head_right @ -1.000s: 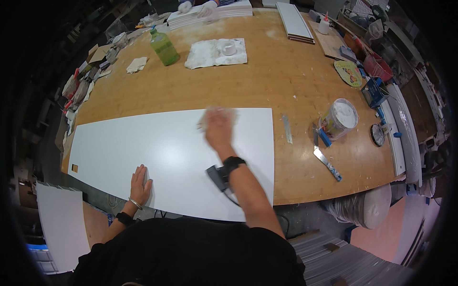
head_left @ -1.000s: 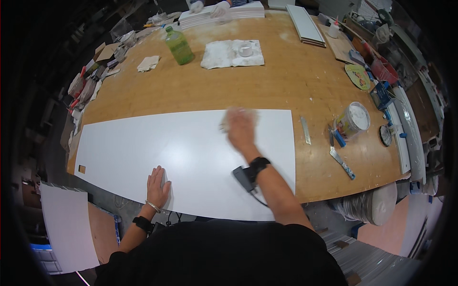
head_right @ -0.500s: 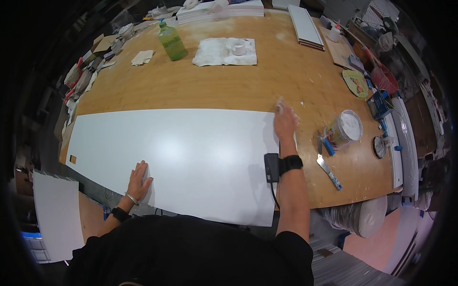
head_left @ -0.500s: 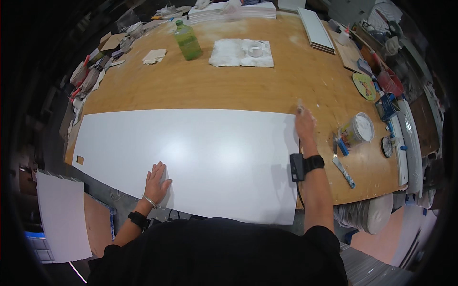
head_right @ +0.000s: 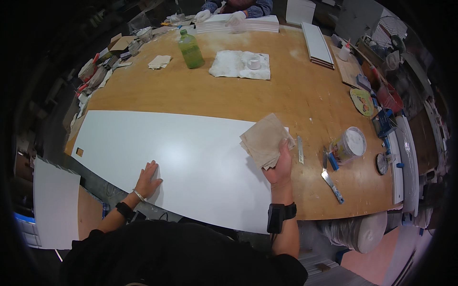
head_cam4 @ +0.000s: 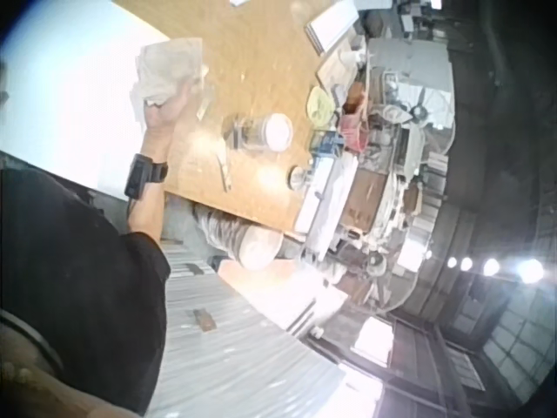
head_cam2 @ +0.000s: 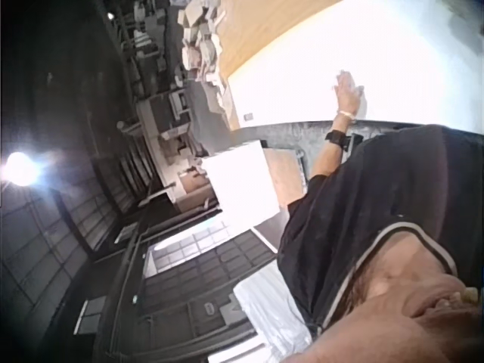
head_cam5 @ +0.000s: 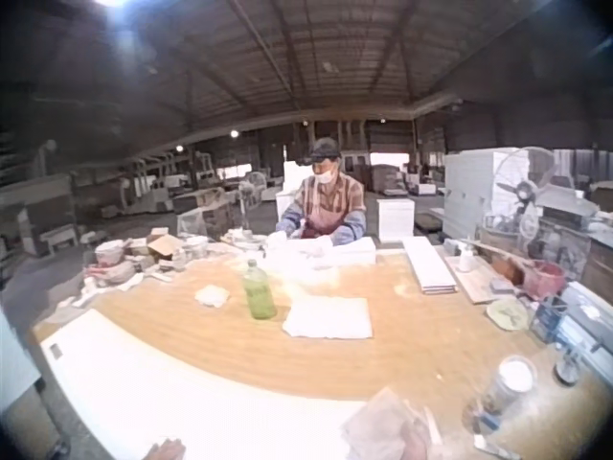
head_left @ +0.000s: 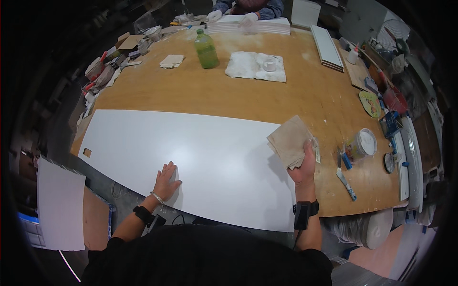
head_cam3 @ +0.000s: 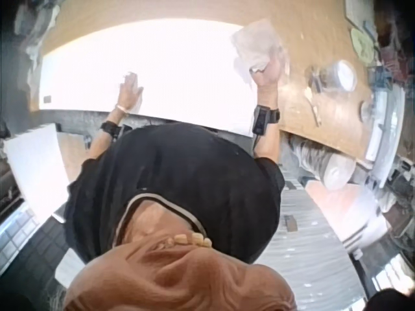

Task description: Picking up a white furniture panel from a stack, placing it on a workbench, wiping it thoroughly with a cloth, scraping an edge with a tool, and then restacking it.

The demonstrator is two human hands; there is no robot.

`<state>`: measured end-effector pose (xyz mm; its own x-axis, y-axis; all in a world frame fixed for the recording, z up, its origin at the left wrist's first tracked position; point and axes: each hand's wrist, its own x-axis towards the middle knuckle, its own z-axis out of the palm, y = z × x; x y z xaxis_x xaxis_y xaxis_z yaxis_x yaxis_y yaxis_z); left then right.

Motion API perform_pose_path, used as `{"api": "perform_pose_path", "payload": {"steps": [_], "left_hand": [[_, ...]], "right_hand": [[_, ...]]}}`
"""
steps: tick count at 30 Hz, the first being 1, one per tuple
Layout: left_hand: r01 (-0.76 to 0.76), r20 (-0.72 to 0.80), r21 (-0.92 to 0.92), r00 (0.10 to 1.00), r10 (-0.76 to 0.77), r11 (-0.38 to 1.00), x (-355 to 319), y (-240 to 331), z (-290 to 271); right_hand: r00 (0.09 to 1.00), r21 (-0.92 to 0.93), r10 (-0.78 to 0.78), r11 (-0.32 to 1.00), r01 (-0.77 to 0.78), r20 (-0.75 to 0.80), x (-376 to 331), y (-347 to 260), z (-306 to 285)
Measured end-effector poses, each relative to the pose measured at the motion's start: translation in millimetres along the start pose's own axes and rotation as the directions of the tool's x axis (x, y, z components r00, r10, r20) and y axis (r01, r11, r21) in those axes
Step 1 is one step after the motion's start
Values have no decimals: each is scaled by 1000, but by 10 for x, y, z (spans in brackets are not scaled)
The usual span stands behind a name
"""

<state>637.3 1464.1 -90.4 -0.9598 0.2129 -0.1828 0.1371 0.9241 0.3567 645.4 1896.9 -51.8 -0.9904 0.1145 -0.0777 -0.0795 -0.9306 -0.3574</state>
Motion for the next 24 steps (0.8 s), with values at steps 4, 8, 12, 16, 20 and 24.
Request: {"api": "perform_pose_path", "payload": {"steps": [4,8,12,16,20,24], "left_hand": [[-68,171,-354,976,136,933,5,536,-223],[18,231,-843,914,332,538,72,696,-126],[124,262,-835,946,190,535,145,802,-258],[-71,-34,-913,994,99,401,124,641,-470],[-140,-123,-944,990,74,300,184,611,-578],[-91,-86,-902,996,30,421,23,668,-684]], "right_hand": [[972,-155,235,961,-228,25,-198,434,72],[860,-511,497,713,-481,-117,-414,1233,258],[874,-838,485,477,-264,0,-429,1613,353],[954,-852,265,523,-19,141,-339,1549,957],[968,-897,46,389,211,248,-233,1507,1010],[846,-846,35,-13,533,532,-238,1503,1093]]}}
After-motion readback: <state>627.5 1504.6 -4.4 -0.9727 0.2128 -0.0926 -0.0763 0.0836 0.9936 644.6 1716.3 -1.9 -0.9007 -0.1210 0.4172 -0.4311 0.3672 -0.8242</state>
